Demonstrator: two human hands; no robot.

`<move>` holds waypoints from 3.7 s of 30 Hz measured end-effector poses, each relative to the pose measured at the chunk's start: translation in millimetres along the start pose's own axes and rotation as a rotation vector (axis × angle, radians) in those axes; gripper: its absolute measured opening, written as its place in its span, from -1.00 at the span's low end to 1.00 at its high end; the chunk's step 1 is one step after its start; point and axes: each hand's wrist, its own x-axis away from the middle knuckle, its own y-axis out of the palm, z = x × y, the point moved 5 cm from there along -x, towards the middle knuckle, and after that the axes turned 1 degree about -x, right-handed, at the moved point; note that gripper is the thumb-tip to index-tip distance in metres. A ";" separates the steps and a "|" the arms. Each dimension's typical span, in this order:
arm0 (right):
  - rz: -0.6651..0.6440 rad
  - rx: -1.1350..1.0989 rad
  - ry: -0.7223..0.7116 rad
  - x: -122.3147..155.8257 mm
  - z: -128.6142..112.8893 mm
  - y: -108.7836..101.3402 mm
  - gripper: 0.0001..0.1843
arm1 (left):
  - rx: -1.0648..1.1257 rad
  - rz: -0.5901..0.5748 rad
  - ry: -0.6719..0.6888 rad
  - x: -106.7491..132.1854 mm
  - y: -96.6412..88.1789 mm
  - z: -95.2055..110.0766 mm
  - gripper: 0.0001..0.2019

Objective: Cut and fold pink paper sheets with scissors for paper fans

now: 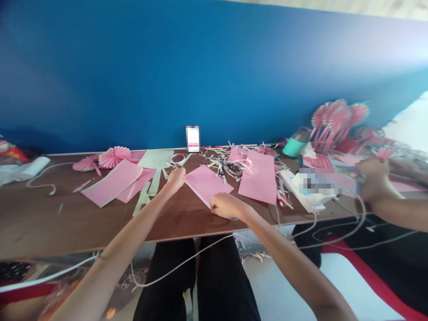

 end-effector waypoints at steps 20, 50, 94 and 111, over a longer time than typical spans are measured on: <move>-0.087 -0.090 0.092 -6.3 8.7 1.1 -0.77 | -0.239 -0.114 -0.064 -5.7 -1.4 -3.7 -0.78; 0.071 0.174 0.122 6.8 -2.0 7.7 -0.75 | -0.329 0.116 0.128 78.2 31.7 21.4 -0.15; 0.326 -0.165 0.144 -4.5 43.9 -14.6 -0.73 | 0.106 -0.054 0.629 74.7 25.3 80.1 -0.86; 0.276 0.392 0.115 -6.7 27.4 -4.2 -0.66 | 0.410 -0.241 0.614 72.6 26.2 77.2 -0.90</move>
